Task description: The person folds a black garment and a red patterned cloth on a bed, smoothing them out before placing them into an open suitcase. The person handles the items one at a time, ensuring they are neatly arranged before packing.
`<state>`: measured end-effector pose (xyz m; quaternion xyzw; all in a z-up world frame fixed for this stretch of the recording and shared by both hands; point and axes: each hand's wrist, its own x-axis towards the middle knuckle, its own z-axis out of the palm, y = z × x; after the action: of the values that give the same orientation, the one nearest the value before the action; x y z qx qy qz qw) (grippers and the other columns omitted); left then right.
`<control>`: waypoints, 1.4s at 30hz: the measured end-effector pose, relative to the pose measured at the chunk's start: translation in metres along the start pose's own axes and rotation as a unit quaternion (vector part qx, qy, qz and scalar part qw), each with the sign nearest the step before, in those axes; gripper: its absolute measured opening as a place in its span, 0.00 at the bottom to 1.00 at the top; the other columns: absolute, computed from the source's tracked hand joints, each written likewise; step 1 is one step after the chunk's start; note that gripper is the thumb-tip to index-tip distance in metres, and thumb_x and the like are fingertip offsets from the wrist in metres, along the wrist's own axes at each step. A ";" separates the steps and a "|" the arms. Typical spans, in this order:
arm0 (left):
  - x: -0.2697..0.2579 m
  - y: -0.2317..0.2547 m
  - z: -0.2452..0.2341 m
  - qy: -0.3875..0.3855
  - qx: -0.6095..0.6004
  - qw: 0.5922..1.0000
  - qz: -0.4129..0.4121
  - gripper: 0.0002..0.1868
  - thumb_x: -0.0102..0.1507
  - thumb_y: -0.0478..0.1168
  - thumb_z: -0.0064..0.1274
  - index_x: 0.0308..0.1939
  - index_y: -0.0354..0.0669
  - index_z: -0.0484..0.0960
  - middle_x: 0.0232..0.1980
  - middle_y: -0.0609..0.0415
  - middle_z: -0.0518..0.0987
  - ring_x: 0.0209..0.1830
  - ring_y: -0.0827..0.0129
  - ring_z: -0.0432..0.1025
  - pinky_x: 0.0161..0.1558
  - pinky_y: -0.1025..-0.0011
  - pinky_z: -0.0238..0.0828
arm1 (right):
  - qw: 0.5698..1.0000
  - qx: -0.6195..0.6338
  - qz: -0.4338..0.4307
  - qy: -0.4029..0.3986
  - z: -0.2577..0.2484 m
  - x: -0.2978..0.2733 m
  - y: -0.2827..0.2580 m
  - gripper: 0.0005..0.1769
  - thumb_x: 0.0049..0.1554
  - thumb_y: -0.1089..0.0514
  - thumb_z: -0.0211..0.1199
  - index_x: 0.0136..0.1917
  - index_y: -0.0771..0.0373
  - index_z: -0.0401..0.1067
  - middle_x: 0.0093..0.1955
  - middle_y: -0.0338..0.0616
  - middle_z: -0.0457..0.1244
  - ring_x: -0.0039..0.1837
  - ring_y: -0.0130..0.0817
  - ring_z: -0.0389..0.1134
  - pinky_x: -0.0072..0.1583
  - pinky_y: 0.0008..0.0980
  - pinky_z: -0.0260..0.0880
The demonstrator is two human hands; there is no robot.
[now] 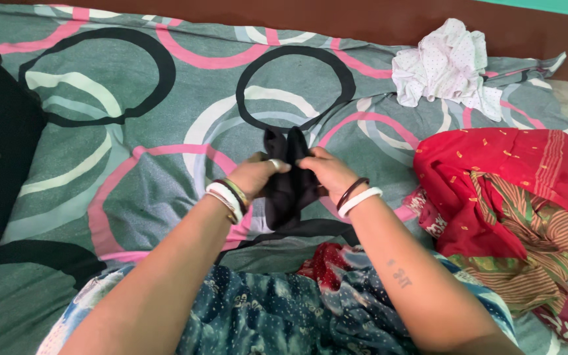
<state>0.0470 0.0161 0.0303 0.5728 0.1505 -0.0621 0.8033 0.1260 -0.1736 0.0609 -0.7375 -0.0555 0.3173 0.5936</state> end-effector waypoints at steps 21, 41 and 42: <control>0.018 -0.079 -0.085 0.073 0.110 0.969 -0.207 0.41 0.58 0.59 0.58 0.70 0.45 0.68 0.61 0.43 0.77 0.56 0.50 0.74 0.60 0.42 0.74 | 0.749 -0.560 -0.339 -0.104 0.063 -0.029 0.054 0.41 0.36 0.64 0.69 0.66 0.58 0.68 0.63 0.56 0.64 0.63 0.60 0.64 0.58 0.56 0.67; -0.026 -0.041 0.007 0.171 0.598 0.782 -0.038 0.41 0.66 0.55 0.47 0.80 0.67 0.46 0.80 0.42 0.46 0.69 0.41 0.63 0.63 0.52 0.67 | 0.818 -0.556 -0.144 0.000 0.048 0.027 0.088 0.39 0.64 0.35 0.43 0.84 0.43 0.41 0.87 0.32 0.32 0.86 0.55 0.30 0.75 0.70 0.32; -0.028 -0.036 0.009 0.165 0.588 0.789 -0.060 0.41 0.67 0.56 0.46 0.80 0.68 0.45 0.80 0.42 0.46 0.68 0.42 0.64 0.64 0.52 0.67 | 0.823 -0.552 -0.137 0.007 0.048 0.030 0.090 0.39 0.64 0.35 0.43 0.84 0.43 0.41 0.88 0.32 0.32 0.85 0.55 0.31 0.76 0.69 0.33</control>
<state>0.0118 -0.0065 0.0091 0.9261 0.2489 -0.0910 0.2684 0.0977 -0.1458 -0.0376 -0.9286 -0.3181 0.1439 0.1255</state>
